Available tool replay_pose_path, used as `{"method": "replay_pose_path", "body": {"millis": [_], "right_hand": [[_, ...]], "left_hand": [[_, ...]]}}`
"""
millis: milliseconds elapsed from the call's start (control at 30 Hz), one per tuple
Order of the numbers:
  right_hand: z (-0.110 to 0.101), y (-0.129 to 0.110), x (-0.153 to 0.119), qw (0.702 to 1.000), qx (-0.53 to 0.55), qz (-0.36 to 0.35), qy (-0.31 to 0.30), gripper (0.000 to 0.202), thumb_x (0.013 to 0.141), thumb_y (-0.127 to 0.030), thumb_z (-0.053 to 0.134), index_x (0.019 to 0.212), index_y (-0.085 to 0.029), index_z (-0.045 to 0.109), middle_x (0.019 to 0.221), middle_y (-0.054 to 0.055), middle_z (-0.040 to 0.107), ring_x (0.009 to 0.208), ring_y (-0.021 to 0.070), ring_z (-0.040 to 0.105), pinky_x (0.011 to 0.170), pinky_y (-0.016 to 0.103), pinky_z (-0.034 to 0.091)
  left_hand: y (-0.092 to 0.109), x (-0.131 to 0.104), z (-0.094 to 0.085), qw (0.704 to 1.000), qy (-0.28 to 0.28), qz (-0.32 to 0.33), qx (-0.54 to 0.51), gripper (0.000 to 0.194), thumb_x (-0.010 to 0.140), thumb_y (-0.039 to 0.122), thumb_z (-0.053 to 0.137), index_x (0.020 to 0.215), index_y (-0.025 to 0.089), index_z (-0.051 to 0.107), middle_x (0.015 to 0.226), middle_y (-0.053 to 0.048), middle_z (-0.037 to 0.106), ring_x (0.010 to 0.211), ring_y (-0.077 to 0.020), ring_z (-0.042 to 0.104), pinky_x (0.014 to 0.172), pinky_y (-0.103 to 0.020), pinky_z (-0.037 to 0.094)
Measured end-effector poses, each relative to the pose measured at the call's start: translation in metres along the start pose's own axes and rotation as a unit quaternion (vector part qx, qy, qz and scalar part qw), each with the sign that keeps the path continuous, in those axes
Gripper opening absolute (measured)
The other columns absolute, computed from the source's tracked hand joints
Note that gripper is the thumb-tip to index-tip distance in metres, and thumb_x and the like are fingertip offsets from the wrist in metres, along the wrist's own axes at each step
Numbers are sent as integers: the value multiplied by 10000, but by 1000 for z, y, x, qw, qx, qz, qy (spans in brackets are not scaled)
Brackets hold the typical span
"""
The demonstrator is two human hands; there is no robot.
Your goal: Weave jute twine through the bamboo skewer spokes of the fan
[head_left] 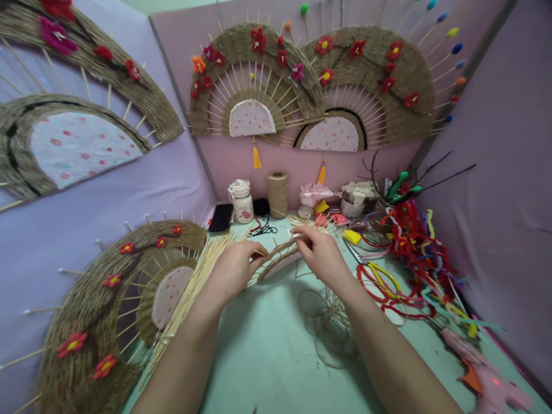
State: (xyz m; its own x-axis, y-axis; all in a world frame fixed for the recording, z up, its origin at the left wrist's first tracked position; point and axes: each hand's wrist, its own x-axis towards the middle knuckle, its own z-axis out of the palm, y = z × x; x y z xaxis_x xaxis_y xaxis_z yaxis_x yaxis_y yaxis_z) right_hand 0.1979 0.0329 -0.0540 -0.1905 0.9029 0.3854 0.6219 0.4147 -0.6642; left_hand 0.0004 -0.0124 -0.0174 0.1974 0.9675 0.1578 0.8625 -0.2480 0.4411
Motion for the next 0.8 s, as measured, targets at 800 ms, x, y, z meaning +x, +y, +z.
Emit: {"method": "replay_pose_path", "body": {"millis": [800], "right_hand": [[31, -14, -11, 994, 21, -103, -38, 269, 873, -167, 476, 1045, -236, 671, 1004, 31, 722, 915, 178, 660, 838, 295, 480]], "left_hand": [[34, -39, -20, 971, 235, 36, 5, 460, 850, 284, 582, 1293, 236, 468, 1233, -85, 593, 1086, -218, 582, 939, -391, 471]]}}
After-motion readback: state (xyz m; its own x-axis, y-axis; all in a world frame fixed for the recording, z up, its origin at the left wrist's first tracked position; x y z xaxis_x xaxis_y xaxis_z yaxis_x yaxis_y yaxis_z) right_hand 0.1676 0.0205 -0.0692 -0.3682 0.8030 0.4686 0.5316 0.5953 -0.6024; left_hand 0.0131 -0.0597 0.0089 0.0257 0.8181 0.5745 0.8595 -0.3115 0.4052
